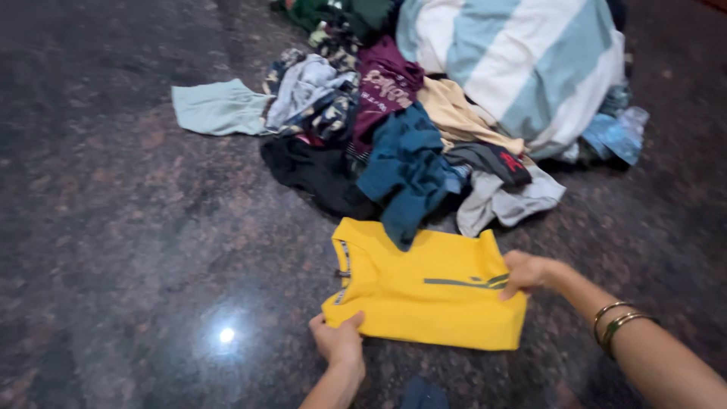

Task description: The person folds several t-shirts one by one on the floor. They smooth each shirt, fold the sleeves and sides, then fold the body into a compact rectangle before stacking them.

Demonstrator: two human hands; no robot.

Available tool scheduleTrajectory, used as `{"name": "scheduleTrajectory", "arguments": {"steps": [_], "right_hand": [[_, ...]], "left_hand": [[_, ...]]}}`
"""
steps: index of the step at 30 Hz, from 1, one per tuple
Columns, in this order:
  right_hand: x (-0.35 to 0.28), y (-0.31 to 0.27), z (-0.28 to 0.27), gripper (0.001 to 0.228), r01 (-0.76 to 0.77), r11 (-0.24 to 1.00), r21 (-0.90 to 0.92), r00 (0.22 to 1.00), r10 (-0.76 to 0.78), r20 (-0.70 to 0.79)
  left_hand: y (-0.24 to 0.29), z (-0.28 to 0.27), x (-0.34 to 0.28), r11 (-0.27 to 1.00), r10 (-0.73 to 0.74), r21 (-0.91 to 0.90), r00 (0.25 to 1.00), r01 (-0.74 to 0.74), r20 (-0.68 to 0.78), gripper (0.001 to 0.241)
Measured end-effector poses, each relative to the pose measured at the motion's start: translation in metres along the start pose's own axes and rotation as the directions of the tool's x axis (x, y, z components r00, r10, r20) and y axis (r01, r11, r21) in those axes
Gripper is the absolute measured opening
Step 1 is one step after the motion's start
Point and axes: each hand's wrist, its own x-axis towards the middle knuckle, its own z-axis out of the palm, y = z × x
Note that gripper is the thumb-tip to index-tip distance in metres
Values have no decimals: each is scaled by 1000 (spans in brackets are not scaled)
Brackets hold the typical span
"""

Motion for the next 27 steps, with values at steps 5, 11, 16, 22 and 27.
{"name": "scheduleTrajectory", "arguments": {"steps": [5, 11, 16, 22, 27], "right_hand": [[-38, 132, -32, 29, -277, 902, 331, 880, 377, -288], [-119, 241, 31, 49, -644, 658, 391, 398, 725, -563], [-159, 276, 95, 65, -652, 636, 413, 500, 770, -396], [-159, 283, 53, 90, -347, 727, 593, 586, 662, -468], [-152, 271, 71, 108, -271, 839, 472, 388, 544, -744]], "left_hand": [[-22, 50, -27, 996, -54, -27, 831, 83, 553, 73], [-11, 79, -60, 957, -240, 290, 590, 11, 771, 81], [-11, 105, -76, 905, -280, 396, 487, -153, 828, 71], [-48, 144, -90, 856, -273, 420, 427, -302, 862, 54], [-109, 169, -128, 838, -238, 330, 255, -434, 937, 50]]}}
